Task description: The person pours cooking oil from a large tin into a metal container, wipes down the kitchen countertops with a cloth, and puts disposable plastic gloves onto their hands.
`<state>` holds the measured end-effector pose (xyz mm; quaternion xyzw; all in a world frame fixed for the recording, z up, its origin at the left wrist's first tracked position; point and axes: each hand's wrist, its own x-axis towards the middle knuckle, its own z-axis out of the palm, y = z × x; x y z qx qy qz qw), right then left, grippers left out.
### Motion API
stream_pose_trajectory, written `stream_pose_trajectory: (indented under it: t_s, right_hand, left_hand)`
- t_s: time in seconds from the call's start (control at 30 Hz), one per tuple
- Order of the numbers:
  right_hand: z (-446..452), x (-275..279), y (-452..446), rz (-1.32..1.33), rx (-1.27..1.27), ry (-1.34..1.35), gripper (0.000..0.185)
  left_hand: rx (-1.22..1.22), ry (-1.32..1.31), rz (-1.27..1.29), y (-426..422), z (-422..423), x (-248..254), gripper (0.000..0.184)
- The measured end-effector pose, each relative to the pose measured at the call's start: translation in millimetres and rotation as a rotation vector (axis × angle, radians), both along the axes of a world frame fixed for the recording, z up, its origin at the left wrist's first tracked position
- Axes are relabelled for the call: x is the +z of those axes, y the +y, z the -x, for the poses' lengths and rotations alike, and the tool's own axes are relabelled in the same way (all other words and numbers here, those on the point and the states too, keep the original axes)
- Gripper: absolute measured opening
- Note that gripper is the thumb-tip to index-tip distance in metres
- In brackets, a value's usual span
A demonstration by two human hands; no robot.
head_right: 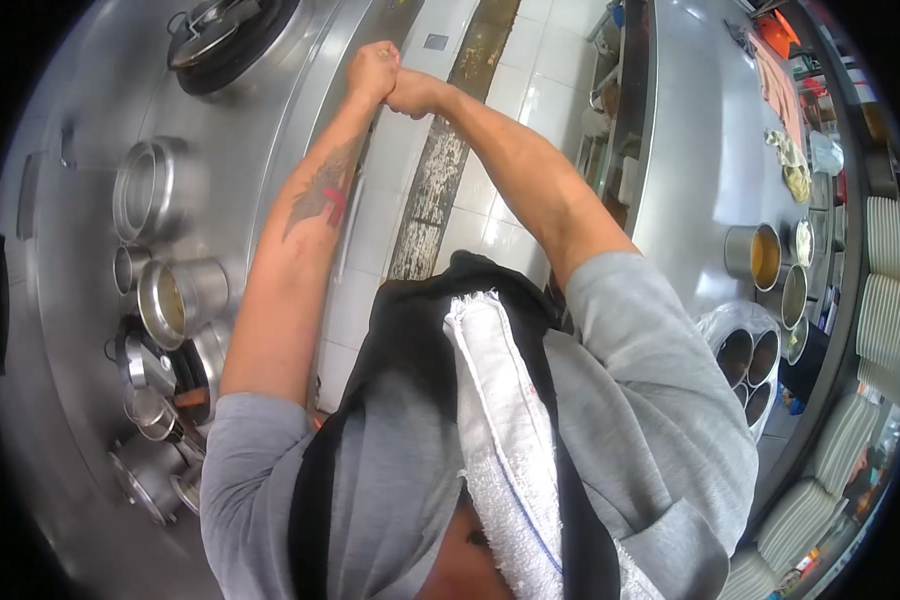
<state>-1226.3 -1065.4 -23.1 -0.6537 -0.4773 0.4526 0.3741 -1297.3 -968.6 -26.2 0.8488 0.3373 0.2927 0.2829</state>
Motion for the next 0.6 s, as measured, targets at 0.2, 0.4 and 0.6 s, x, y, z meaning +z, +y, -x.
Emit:
stream_pose_trajectory:
  t_s: [0.2, 0.4, 0.6]
  right_hand:
    - [-71.1, -43.9, 45.5, -0.318, 0.236, -0.652, 0.046]
    - [-77.6, -46.6, 90.3, -0.128, -0.204, -0.117, 0.073]
    - [-63.9, -33.9, 148.5, 0.09, -0.33, 0.31, 0.035]
  left_hand:
    - [-0.187, -0.214, 0.12, 41.3, -44.0, -31.9, 0.059]
    - [-0.001, -0.201, 0.67, 109.7, -19.8, -85.8, 0.067]
    - [-0.065, -0.72, 1.246, 187.9, 54.2, -81.5, 0.031]
